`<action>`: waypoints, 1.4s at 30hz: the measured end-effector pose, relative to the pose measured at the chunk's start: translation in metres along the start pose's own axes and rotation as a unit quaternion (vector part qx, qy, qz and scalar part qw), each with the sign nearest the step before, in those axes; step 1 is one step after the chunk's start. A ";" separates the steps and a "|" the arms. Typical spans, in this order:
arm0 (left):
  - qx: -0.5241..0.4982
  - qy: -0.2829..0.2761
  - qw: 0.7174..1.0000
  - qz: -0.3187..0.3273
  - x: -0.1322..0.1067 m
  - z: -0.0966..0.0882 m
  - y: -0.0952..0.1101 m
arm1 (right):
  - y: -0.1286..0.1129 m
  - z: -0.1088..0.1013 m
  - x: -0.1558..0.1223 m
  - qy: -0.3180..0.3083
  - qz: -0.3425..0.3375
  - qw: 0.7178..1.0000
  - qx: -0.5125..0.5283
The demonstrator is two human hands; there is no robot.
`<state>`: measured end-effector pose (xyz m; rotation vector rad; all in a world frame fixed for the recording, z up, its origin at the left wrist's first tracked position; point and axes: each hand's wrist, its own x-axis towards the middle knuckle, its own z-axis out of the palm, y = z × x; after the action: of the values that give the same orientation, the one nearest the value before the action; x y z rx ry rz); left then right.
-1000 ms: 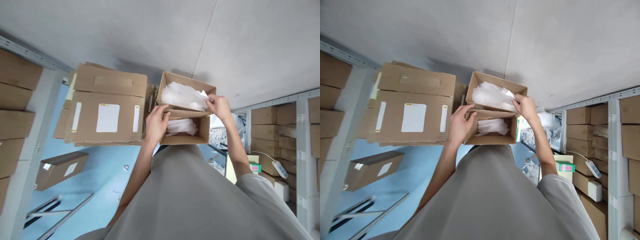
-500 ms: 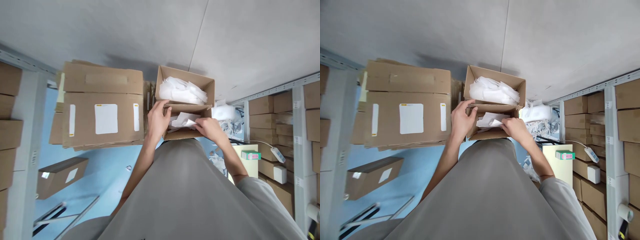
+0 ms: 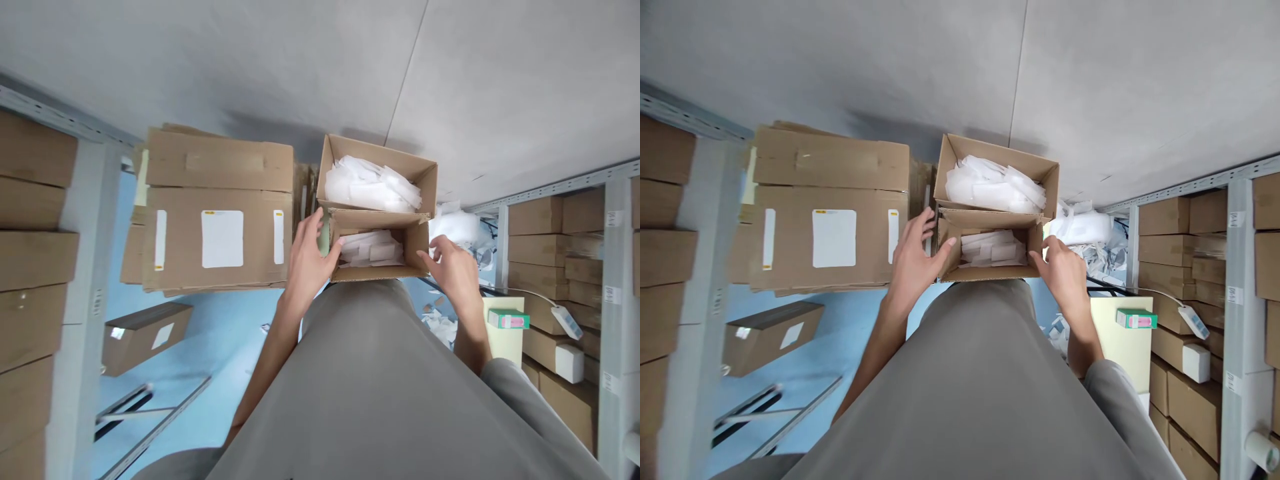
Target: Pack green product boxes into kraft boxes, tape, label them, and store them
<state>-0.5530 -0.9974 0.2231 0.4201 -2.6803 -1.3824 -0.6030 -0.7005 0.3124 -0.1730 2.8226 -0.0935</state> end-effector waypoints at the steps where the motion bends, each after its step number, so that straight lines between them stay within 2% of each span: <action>1: 0.008 -0.002 1.000 -0.007 -0.006 -0.003 0.001 | 0.007 0.002 -0.002 0.002 0.022 1.000 0.009; 3: 0.026 -0.001 1.000 -0.015 -0.017 -0.008 0.003 | 0.017 0.008 -0.006 -0.009 0.047 0.998 0.034; 7: 0.081 0.022 0.996 -0.032 -0.035 -0.010 0.012 | 0.026 0.017 -0.010 -0.042 0.042 0.995 0.081; 14: 0.169 0.088 0.979 -0.068 -0.058 0.009 0.018 | 0.039 0.035 -0.012 -0.075 0.012 0.994 0.076; 19: 0.184 0.096 0.977 -0.057 -0.071 0.012 0.019 | 0.050 0.045 -0.042 -0.051 0.033 0.993 0.102; 25: 0.149 0.021 0.987 0.063 -0.082 0.018 0.042 | 0.070 0.059 -0.125 0.005 0.134 0.976 0.170; 30: 0.110 -0.066 0.979 0.161 -0.110 0.044 0.052 | 0.067 0.092 -0.216 0.052 0.256 0.942 0.212; 34: 0.076 -0.160 0.955 0.239 -0.142 0.093 0.056 | 0.061 0.120 -0.297 0.084 0.376 0.896 0.222; 38: 0.037 -0.279 0.908 0.309 -0.188 0.154 0.073 | 0.064 0.141 -0.381 0.107 0.489 0.840 0.210; 42: 0.025 -0.364 0.861 0.356 -0.232 0.191 0.090 | 0.067 0.155 -0.445 0.121 0.570 0.786 0.207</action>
<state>-0.3891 -0.7317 0.1939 -1.2195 -2.8449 -1.3660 -0.1417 -0.5836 0.2946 1.6934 2.5247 -0.4551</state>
